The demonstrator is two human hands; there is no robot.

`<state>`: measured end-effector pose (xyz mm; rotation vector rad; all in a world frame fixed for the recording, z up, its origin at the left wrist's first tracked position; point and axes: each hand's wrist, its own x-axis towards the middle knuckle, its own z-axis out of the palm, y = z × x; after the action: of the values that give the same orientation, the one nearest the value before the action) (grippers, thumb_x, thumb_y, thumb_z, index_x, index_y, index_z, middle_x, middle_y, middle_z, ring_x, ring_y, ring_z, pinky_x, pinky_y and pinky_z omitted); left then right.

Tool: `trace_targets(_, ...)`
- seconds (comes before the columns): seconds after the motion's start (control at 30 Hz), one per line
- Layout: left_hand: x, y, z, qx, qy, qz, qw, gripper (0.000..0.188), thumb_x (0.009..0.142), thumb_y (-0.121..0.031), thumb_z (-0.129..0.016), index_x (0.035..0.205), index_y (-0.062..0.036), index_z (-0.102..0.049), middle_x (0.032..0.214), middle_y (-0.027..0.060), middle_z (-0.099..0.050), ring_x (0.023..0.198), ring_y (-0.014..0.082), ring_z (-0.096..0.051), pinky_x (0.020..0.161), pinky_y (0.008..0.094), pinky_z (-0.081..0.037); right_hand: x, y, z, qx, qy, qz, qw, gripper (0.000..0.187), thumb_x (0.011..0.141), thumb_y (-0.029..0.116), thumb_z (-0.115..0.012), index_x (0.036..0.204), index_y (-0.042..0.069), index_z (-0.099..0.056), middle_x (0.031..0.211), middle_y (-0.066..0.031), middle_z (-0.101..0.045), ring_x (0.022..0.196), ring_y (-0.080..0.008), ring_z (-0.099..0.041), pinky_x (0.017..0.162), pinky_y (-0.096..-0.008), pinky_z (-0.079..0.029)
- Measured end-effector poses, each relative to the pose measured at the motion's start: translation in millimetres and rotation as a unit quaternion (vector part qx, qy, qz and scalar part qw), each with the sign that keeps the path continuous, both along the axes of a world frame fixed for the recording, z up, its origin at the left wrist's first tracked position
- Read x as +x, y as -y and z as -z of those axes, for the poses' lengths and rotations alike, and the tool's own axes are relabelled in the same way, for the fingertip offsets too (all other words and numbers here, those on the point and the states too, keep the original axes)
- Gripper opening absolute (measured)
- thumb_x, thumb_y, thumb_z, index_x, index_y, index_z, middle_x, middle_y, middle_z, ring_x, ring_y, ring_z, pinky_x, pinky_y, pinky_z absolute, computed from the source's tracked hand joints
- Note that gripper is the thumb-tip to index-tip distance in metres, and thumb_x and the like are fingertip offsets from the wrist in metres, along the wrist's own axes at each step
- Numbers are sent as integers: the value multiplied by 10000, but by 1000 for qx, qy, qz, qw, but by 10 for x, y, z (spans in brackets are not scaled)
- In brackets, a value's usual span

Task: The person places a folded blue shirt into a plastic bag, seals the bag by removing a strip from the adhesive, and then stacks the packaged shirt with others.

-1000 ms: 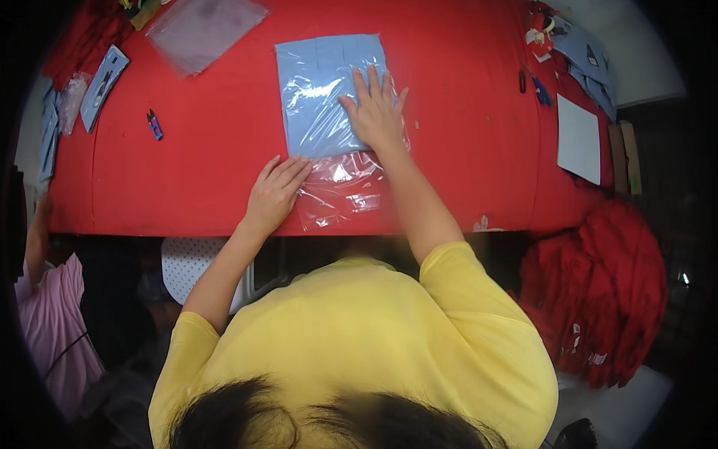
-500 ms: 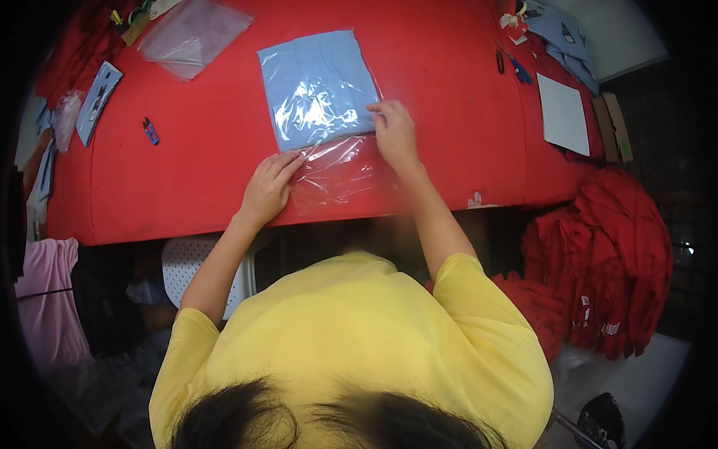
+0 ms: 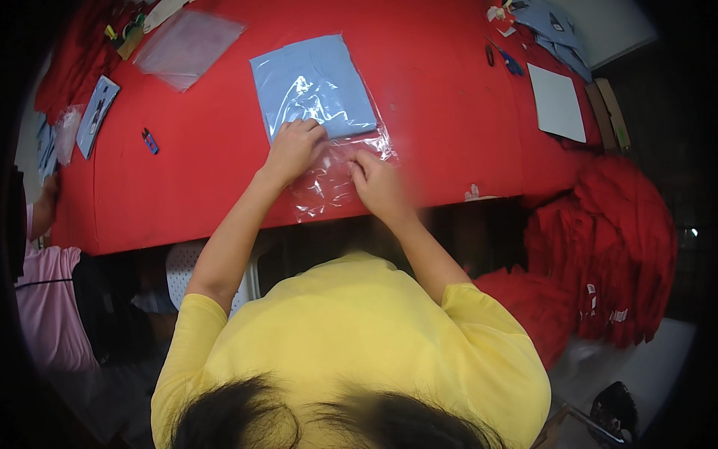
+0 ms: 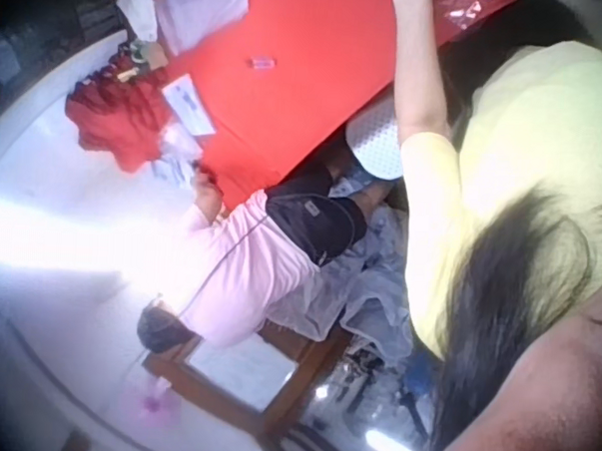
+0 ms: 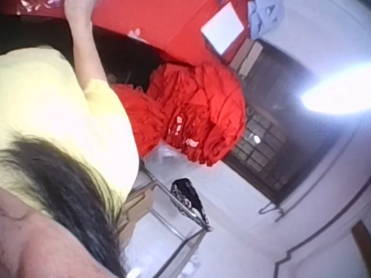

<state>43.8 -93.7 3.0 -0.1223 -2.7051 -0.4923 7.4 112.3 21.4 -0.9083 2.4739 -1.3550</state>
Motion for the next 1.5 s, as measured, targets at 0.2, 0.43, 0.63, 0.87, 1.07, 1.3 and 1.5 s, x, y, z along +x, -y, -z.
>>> trace_targets(0.2, 8, 20, 3, 39, 2, 12, 999, 108, 819, -117, -637, 897, -60, -590, 891, 76, -592, 888, 284, -563, 797, 393, -418, 162, -60, 27, -4, -43, -31, 999, 141, 899, 86, -577, 1001, 6, -632, 975, -167, -656, 883, -323, -648, 747, -395, -507)
trace_targets(0.43, -53, -147, -419, 86, -118, -31, 989, 118, 795, -100, -641, 885, -63, -573, 919, 87, -580, 892, 290, -550, 780, 406, -406, -33, 376, 169, -5, -272, -154, 950, 394, 835, 9, -540, 1228, -26, -540, 1251, -246, -527, 1194, -420, -477, 990, -456, -410)
trace_targets(0.63, -78, -215, -549, 25, -130, -27, 991, 133, 786, -101, -645, 885, -66, -563, 929, 97, -579, 917, 292, -544, 810, 408, -402, -746, 838, 295, 94, -384, -163, 904, 421, 852, 155, -538, 1250, 18, -542, 1404, -219, -427, 1341, -394, -317, 1085, -460, -299)
trace_targets(0.87, -485, 200, -404, 129, -132, -63, 981, 168, 851, -83, -553, 1003, -42, -614, 1027, 130, -628, 983, 324, -564, 849, 428, -439, -990, 890, 449, 167, -301, -73, 936, 537, 845, 213, -585, 1341, 36, -479, 1403, -133, -448, 1239, -326, -418, 1015, -453, -355)
trace_targets(1.07, -1114, 803, -113, 126, -45, -88, 987, 202, 886, -67, -526, 1054, -51, -636, 1099, 140, -629, 1055, 339, -555, 910, 438, -451, -850, 1033, 245, 207, -334, -26, 919, 619, 854, 365, -605, 1365, 44, -468, 1433, -133, -429, 1183, -310, -439, 956, -445, -362)
trace_targets(1.3, -1318, 775, 113, 71, -122, -92, 986, 241, 859, -87, -555, 1066, -96, -680, 1183, 83, -613, 1110, 325, -521, 947, 412, -453, -744, 999, 219, 220, -325, 8, 920, 647, 889, 455, -560, 1393, 62, -459, 1444, -146, -434, 1228, -343, -415, 1020, -474, -303)
trace_targets(1.5, -1240, 796, 45, 94, -97, -56, 989, 214, 876, -71, -556, 1039, -106, -690, 1190, 78, -603, 1124, 303, -511, 972, 387, -440, -770, 960, 353, 193, -389, 20, 901, 635, 900, 443, -546, 1397, 60, -452, 1432, -172, -434, 1326, -397, -330, 1096, -586, -201)
